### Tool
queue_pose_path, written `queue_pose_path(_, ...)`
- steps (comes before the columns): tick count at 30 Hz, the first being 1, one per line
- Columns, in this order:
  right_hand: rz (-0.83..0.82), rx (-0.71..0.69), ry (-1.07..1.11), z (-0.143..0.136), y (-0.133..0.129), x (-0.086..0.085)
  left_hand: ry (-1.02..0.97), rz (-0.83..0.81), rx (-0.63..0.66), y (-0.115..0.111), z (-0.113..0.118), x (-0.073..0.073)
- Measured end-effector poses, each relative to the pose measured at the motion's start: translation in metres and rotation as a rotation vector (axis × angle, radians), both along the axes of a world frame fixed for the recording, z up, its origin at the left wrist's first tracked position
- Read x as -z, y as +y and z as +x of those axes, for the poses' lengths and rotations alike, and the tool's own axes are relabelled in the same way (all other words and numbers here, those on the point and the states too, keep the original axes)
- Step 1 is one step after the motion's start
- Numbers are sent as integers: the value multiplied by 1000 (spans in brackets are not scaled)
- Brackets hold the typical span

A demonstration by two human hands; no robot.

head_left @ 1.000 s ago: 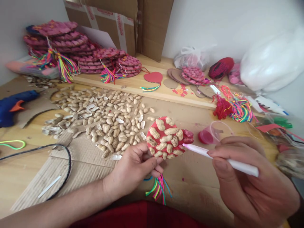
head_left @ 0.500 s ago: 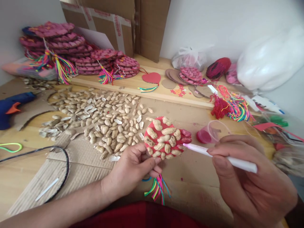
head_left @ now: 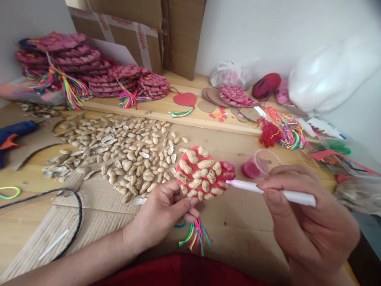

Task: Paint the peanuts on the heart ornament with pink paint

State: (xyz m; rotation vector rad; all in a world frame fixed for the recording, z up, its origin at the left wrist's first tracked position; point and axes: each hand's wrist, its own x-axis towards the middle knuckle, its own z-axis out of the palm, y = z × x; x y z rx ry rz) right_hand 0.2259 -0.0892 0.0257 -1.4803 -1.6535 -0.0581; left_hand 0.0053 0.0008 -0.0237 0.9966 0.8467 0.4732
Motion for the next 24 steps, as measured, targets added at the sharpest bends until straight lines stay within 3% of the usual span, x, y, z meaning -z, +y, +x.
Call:
queue_pose_path(17, 14, 42, 20, 0, -1, -2, 1, -26, 2, 0, -1, 1)
queue_pose_path(20, 105, 119, 30, -1, 0, -5, 12, -30, 7, 1, -1, -1)
queue_pose_path(24, 370, 435, 91, 17, -1, -3, 55, -58, -5, 1, 0, 0)
